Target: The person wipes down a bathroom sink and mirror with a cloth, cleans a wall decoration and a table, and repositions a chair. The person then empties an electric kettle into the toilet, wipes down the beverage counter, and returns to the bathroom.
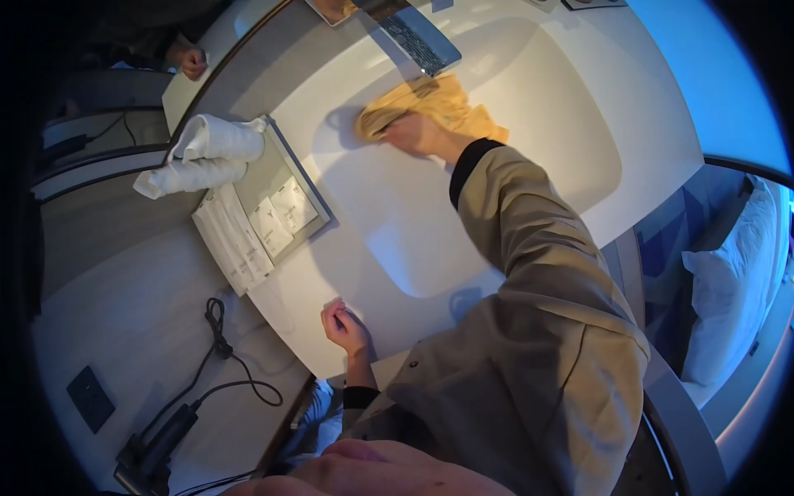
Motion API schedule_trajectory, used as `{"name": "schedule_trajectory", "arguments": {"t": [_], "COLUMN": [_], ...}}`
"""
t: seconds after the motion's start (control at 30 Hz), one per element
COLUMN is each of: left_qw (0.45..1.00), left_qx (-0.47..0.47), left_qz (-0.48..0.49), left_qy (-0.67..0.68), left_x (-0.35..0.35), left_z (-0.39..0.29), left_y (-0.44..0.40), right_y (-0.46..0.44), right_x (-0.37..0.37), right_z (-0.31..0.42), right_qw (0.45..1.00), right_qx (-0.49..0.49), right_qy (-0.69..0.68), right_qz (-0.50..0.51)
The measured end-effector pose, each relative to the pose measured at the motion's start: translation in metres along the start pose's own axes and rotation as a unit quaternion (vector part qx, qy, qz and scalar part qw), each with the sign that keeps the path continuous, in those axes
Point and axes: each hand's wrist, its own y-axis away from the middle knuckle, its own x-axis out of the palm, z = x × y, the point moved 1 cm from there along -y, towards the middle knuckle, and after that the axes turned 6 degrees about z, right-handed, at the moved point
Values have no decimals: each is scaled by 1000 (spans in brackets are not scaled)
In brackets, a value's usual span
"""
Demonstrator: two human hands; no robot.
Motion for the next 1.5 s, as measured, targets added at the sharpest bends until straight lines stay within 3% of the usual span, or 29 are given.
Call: {"name": "schedule_trajectory", "arguments": {"t": [0.03, 0.1, 0.13, 0.2, 0.27, 0.33, 0.37, 0.43, 0.47, 0.5, 0.53, 0.6, 0.67, 0.7, 0.73, 0.8, 0.9, 0.97, 1.03, 1.07, 1.13, 1.17, 1.23, 1.3, 1.37, 1.4, 1.43, 1.47, 1.5], "left_qw": [1000, 1000, 1000, 998, 994, 993, 993, 996, 995, 995, 997, 999, 999, 999, 999, 998, 998, 997, 994, 992, 988, 985, 983, 975, 976, 978, 978, 978, 977], "left_qx": [-8, -2, -1, 15, 36, 52, 56, 42, 66, 76, 53, 25, 19, 8, 15, 28, 5, 10, 19, 30, 37, 41, 51, 65, 58, 52, 51, 46, 41], "left_qz": [-20, -11, -6, 0, -3, -13, -10, -26, -30, -24, -23, -10, -15, -19, -20, -19, -23, -21, -22, -19, -12, -11, -15, -1, -3, -3, -6, -4, -1], "left_qy": [18, -4, -25, -66, -103, -110, -106, -71, -70, -60, -48, -39, -34, -33, -36, -45, -56, -75, -101, -121, -148, -165, -173, -211, -208, -203, -202, -205, -208], "left_x": [4, 4, 6, 7, 10, 11, 12, 12, 13, 15, 16, 11, 11, 10, 9, 10, 12, 12, 13, 15, 13, 13, 19, 15, 16, 14, 15, 14, 13], "left_z": [1, -4, -6, -5, -3, -2, -2, -3, -2, -4, -5, -4, -5, -8, -6, 0, -2, 2, 2, -2, -4, -6, -8, -11, -10, -8, -5, -2, 0], "left_y": [-2, -7, -8, -7, -11, -10, -11, -8, -8, -9, -8, -5, -2, -3, -5, -4, -5, -2, -7, -8, -8, -8, -13, -12, -12, -11, -11, -12, -9], "right_y": [17, 35, 34, 38, 15, -15, -20, -33, -17, 1, 17, 47, 69, 86, 93, 115, 92, 53, 20, 8, -8, -7, -12, -28, -41, -34, -30, -25, -20], "right_x": [-14, -53, -57, -62, -53, -33, 19, -18, -19, -14, -13, -21, -62, -76, -93, -97, -156, -186, -171, -169, -167, -163, -180, -155, -145, -154, -167, -163, -155], "right_z": [-11, -22, -21, -12, 15, 45, 42, 95, 102, 106, 106, 62, 10, -6, -33, -63, -57, -83, -158, -169, -168, -162, -128, -101, -69, -43, -24, -22, -23], "right_qw": [1000, 978, 978, 981, 977, 975, 974, 962, 962, 992, 982, 984, 950, 905, 947, 928, 920, 879, 815, 815, 751, 752, 853, 881, 925, 909, 811, 814, 814], "right_qx": [0, 182, 182, 85, 201, 215, 165, 170, 181, 77, -32, 124, 259, 310, 315, 344, 345, 411, 406, 404, 467, 470, 427, 411, 348, 378, 373, 370, 355], "right_qy": [0, 53, 54, 157, -6, -16, -128, -160, -151, -99, -43, -117, -175, -234, 51, 103, 94, 101, 180, 176, 354, 352, 268, 179, 122, -173, -449, -448, -456], "right_qz": [4, 87, 88, -79, -76, 46, -93, 144, 138, -23, -179, 57, -18, -172, 33, -103, -161, -217, -373, -377, -304, -300, -131, -150, -93, -37, 22, 23, -61]}}
